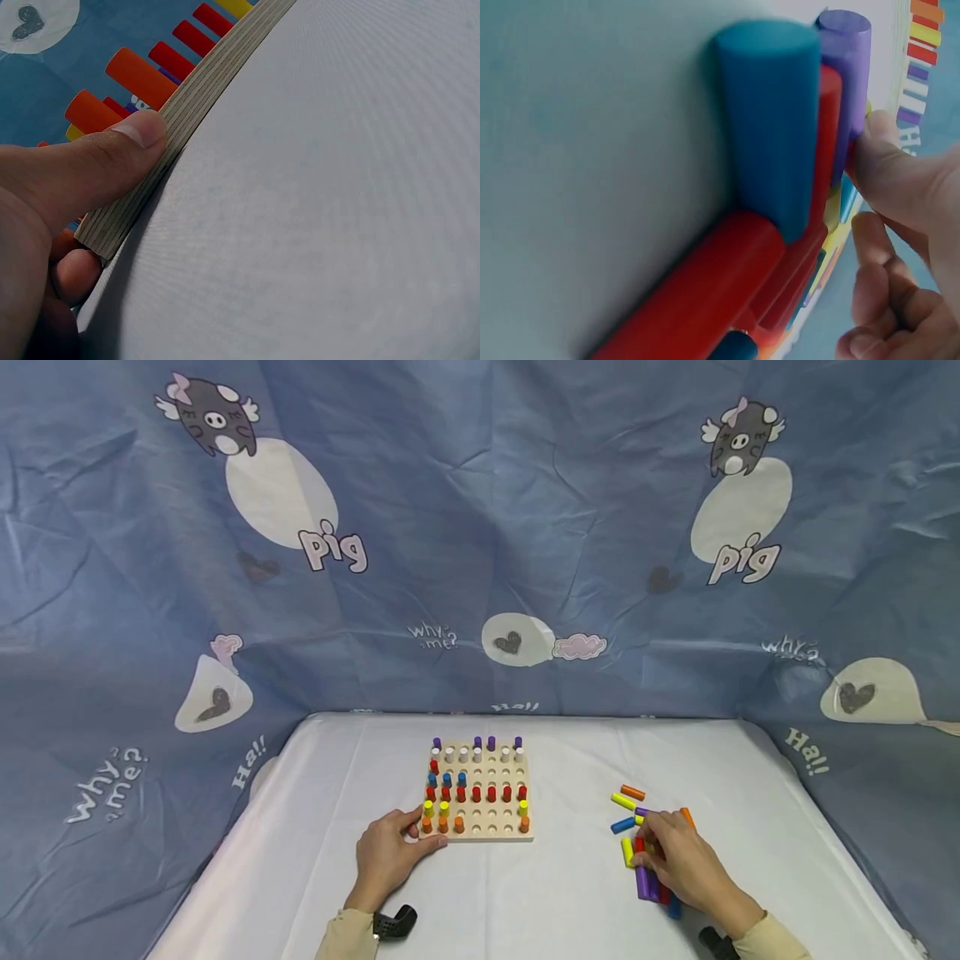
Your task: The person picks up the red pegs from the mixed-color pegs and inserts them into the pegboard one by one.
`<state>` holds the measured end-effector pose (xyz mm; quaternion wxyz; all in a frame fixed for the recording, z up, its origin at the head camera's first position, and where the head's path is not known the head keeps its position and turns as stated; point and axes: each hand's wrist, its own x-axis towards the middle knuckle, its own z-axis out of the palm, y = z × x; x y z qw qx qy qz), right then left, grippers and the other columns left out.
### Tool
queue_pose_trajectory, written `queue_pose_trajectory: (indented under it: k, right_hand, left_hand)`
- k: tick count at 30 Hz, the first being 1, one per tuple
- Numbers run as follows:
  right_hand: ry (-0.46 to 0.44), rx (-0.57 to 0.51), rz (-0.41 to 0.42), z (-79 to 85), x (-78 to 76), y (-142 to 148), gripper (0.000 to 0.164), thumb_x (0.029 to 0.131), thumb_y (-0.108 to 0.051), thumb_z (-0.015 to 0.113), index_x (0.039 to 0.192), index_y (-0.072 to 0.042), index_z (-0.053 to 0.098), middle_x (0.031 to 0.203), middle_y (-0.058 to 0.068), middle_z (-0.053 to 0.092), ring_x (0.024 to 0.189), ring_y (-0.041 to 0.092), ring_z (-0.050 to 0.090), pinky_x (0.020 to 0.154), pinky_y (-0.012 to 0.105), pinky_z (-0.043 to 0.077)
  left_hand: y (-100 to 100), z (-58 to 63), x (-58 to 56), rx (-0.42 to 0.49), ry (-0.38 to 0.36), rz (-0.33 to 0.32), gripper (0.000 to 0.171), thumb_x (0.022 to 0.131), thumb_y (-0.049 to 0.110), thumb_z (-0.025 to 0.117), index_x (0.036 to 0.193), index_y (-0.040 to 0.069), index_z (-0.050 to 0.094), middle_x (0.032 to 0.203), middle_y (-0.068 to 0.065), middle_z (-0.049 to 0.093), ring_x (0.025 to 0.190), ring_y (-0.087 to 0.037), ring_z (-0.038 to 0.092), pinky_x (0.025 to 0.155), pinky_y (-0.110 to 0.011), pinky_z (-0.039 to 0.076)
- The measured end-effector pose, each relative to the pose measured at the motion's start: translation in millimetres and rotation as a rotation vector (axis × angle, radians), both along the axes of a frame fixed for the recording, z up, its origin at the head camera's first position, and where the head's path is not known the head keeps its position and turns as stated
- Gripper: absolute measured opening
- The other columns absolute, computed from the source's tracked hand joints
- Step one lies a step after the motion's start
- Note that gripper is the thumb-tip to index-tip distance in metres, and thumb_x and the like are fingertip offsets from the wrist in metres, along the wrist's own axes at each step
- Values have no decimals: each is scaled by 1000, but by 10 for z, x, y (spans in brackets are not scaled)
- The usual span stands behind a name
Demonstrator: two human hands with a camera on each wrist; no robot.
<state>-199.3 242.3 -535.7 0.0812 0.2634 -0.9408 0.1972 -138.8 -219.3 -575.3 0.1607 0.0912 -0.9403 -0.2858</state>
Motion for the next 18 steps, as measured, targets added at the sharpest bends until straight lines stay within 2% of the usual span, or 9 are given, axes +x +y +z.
queue_pose_trajectory:
  k: [4, 9, 11, 15, 18]
  right_hand:
    - [16, -16, -10, -13, 24, -19, 36, 77, -20, 95, 93, -21, 62, 87, -12, 60, 81, 5, 46, 63, 23, 42]
    - [-46, -60, -41, 9, 12, -58, 27, 87, -12, 88, 86, -22, 62, 79, -14, 57, 74, 2, 43, 61, 22, 42]
    - [-59, -85, -47, 40, 7, -63, 25, 89, -10, 86, 86, -22, 64, 79, -15, 60, 74, 1, 45, 63, 23, 44]
    - [-33, -141, -70, 147, -33, -67, 17, 87, -9, 86, 95, -16, 72, 84, -13, 70, 76, 2, 52, 66, 24, 48]
    - [-3, -186, -97, 237, -94, -94, 17, 87, -8, 86, 102, -11, 78, 85, -8, 75, 74, 5, 54, 63, 25, 45]
  left_hand:
    - [9, 7, 4, 7, -6, 3, 75, 68, 56, 97, 126, 11, 79, 69, 11, 51, 59, -7, 38, 57, -26, 28]
    - [14, 19, 10, 4, -7, 6, 76, 68, 56, 96, 126, 11, 79, 69, 11, 50, 59, -7, 37, 57, -26, 27]
    - [15, 22, 9, 9, -5, 5, 75, 68, 55, 97, 126, 11, 79, 69, 11, 51, 59, -7, 38, 57, -25, 28]
    - [16, 24, 10, 23, 0, -2, 75, 67, 55, 97, 126, 11, 79, 70, 11, 52, 59, -7, 39, 57, -25, 29]
    - [9, 26, 7, 16, 0, 2, 76, 67, 55, 97, 126, 11, 79, 69, 11, 52, 59, -7, 38, 57, -25, 28]
